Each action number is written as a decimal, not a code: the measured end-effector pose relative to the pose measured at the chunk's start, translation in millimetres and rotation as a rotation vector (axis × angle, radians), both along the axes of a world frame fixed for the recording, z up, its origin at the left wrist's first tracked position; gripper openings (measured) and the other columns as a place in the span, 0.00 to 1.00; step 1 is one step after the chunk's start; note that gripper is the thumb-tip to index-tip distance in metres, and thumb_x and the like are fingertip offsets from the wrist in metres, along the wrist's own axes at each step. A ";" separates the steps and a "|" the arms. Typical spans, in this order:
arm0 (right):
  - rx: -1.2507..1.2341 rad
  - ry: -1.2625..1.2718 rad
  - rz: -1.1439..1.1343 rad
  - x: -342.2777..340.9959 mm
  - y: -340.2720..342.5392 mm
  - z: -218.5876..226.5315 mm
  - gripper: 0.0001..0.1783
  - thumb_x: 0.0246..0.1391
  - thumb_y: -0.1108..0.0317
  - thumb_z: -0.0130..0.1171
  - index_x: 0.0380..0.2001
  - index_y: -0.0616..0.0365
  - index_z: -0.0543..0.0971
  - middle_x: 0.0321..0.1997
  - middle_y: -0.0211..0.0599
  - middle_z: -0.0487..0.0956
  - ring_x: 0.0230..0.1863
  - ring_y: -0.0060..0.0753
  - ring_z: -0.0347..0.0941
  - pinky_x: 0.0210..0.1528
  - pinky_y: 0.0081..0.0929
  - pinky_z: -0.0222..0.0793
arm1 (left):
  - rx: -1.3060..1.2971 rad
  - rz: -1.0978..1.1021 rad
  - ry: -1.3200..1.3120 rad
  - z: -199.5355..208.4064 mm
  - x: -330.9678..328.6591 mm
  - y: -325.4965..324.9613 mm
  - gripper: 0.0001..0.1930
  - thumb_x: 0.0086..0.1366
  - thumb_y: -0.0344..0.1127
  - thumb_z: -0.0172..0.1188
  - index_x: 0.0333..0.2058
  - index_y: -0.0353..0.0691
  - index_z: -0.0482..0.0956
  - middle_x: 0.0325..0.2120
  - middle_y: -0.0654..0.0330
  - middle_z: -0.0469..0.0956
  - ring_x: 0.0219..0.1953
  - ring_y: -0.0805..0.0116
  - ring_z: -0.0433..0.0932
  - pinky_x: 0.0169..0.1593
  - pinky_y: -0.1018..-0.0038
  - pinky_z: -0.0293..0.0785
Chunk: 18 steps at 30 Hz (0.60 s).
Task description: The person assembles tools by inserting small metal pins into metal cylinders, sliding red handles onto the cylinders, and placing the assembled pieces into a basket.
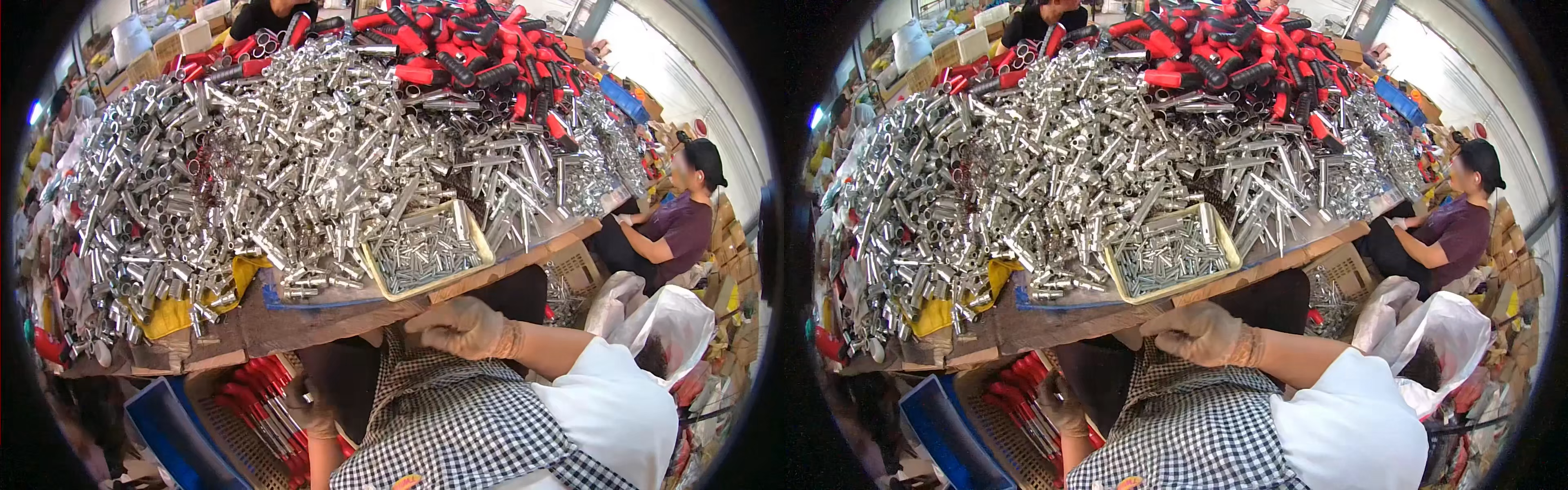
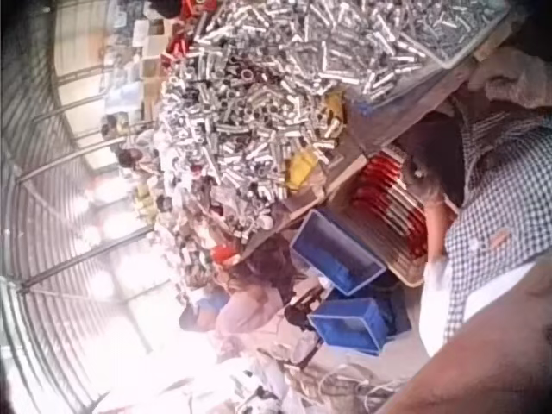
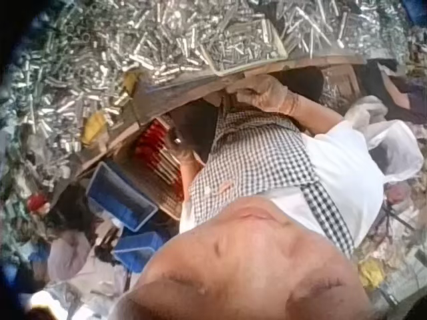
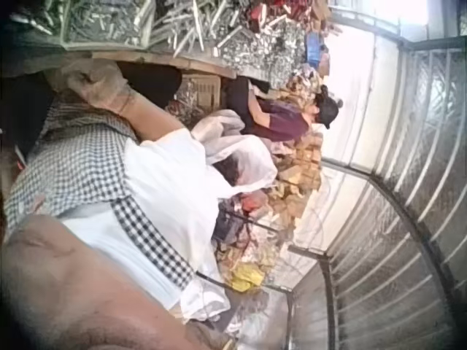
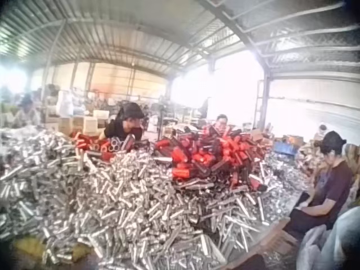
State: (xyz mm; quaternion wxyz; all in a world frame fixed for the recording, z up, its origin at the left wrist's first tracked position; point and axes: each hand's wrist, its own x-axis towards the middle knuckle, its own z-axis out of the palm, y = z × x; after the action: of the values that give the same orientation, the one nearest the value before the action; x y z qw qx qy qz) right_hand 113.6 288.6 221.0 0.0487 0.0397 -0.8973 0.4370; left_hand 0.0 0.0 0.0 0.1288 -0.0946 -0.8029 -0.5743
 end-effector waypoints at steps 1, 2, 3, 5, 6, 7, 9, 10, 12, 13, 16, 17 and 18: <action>0.024 0.016 -0.093 -0.6 4.2 3.1 0.16 0.55 0.67 0.61 0.48 0.53 0.80 0.38 0.42 0.82 0.40 0.31 0.80 0.42 0.25 0.75 | -0.067 -0.094 0.075 24.2 -1.0 12.2 0.10 0.60 0.29 0.61 0.42 0.38 0.77 0.31 0.53 0.78 0.30 0.56 0.78 0.37 0.65 0.74; 0.044 0.030 -0.184 -1.3 9.0 3.7 0.17 0.53 0.69 0.63 0.47 0.54 0.80 0.34 0.41 0.82 0.37 0.31 0.80 0.39 0.26 0.76 | -0.137 -0.185 0.148 37.7 -3.8 18.9 0.10 0.59 0.29 0.61 0.41 0.37 0.77 0.30 0.51 0.78 0.29 0.58 0.78 0.34 0.67 0.73; 0.046 0.015 -0.170 15.6 21.7 10.9 0.17 0.53 0.69 0.63 0.47 0.54 0.80 0.34 0.41 0.82 0.37 0.31 0.80 0.39 0.26 0.76 | -0.136 -0.172 0.131 47.9 17.3 28.6 0.10 0.59 0.29 0.61 0.41 0.37 0.77 0.30 0.51 0.78 0.29 0.58 0.78 0.34 0.67 0.73; 0.357 0.316 -0.364 20.3 45.7 3.2 0.16 0.51 0.70 0.63 0.45 0.54 0.80 0.29 0.39 0.82 0.31 0.36 0.81 0.32 0.30 0.76 | -0.189 -0.276 0.216 61.6 14.6 40.6 0.11 0.65 0.31 0.58 0.42 0.31 0.78 0.34 0.53 0.81 0.33 0.64 0.80 0.38 0.74 0.76; 0.435 0.402 -0.463 24.2 60.7 0.6 0.16 0.51 0.70 0.63 0.44 0.54 0.80 0.28 0.38 0.82 0.29 0.37 0.81 0.30 0.31 0.76 | -0.190 -0.300 0.206 78.6 15.4 46.8 0.10 0.63 0.30 0.60 0.42 0.33 0.79 0.31 0.54 0.81 0.31 0.65 0.80 0.35 0.73 0.76; 0.506 0.487 -0.547 26.6 75.4 2.5 0.15 0.50 0.70 0.64 0.44 0.54 0.79 0.27 0.37 0.82 0.28 0.39 0.81 0.28 0.32 0.75 | -0.200 -0.282 0.209 86.6 16.5 55.8 0.10 0.63 0.30 0.60 0.42 0.33 0.79 0.31 0.54 0.81 0.31 0.65 0.80 0.35 0.73 0.76; 0.721 0.445 -0.676 36.8 96.0 17.3 0.19 0.49 0.70 0.64 0.47 0.55 0.77 0.32 0.40 0.83 0.32 0.42 0.81 0.30 0.31 0.76 | -0.140 -0.309 0.370 100.4 15.8 69.2 0.10 0.55 0.25 0.62 0.38 0.40 0.80 0.19 0.56 0.74 0.20 0.58 0.74 0.25 0.66 0.70; 0.689 0.464 -0.745 40.1 112.1 11.6 0.21 0.49 0.68 0.64 0.49 0.55 0.76 0.35 0.42 0.83 0.36 0.43 0.80 0.34 0.33 0.76 | -0.140 -0.345 0.339 101.7 17.6 73.2 0.12 0.54 0.24 0.63 0.38 0.41 0.80 0.18 0.57 0.73 0.19 0.60 0.73 0.25 0.66 0.69; 0.820 0.363 -0.892 44.6 140.1 6.2 0.25 0.51 0.64 0.63 0.53 0.56 0.73 0.41 0.45 0.81 0.44 0.45 0.78 0.44 0.37 0.74 | -0.148 -0.413 0.336 124.6 17.5 85.8 0.13 0.54 0.24 0.63 0.39 0.42 0.80 0.18 0.57 0.74 0.19 0.59 0.74 0.25 0.66 0.69; 0.979 0.243 -0.953 43.7 152.7 6.3 0.27 0.52 0.62 0.61 0.55 0.57 0.71 0.43 0.46 0.81 0.48 0.46 0.76 0.50 0.40 0.72 | -0.140 -0.494 0.321 133.8 18.7 90.6 0.13 0.53 0.23 0.63 0.39 0.43 0.79 0.19 0.58 0.74 0.20 0.59 0.74 0.25 0.66 0.70; 1.071 0.051 -0.957 39.1 189.6 -4.1 0.30 0.50 0.62 0.60 0.56 0.60 0.70 0.45 0.45 0.80 0.50 0.45 0.75 0.54 0.42 0.68 | -0.204 -0.525 0.371 144.7 16.8 108.9 0.12 0.53 0.28 0.64 0.38 0.43 0.79 0.20 0.57 0.75 0.21 0.56 0.75 0.26 0.65 0.71; 1.114 -0.106 -0.959 37.0 197.1 -7.9 0.30 0.49 0.62 0.61 0.56 0.60 0.69 0.45 0.45 0.80 0.50 0.45 0.75 0.53 0.42 0.68 | -0.226 -0.557 0.424 150.4 15.0 117.3 0.12 0.53 0.30 0.65 0.38 0.43 0.79 0.21 0.56 0.77 0.22 0.55 0.77 0.27 0.64 0.73; 1.127 -0.080 -0.971 32.7 200.4 -10.3 0.29 0.49 0.63 0.61 0.55 0.57 0.71 0.40 0.43 0.81 0.46 0.43 0.76 0.48 0.42 0.70 | -0.274 -0.563 0.408 161.2 16.8 124.1 0.12 0.54 0.33 0.64 0.38 0.44 0.78 0.25 0.55 0.79 0.26 0.53 0.79 0.30 0.62 0.75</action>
State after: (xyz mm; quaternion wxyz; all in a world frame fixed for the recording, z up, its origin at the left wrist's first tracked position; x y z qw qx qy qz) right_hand 146.3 489.0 210.8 0.1761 -0.3583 -0.9030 -0.1591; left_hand 16.8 124.1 161.2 0.1092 -0.4405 -0.7727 -0.4438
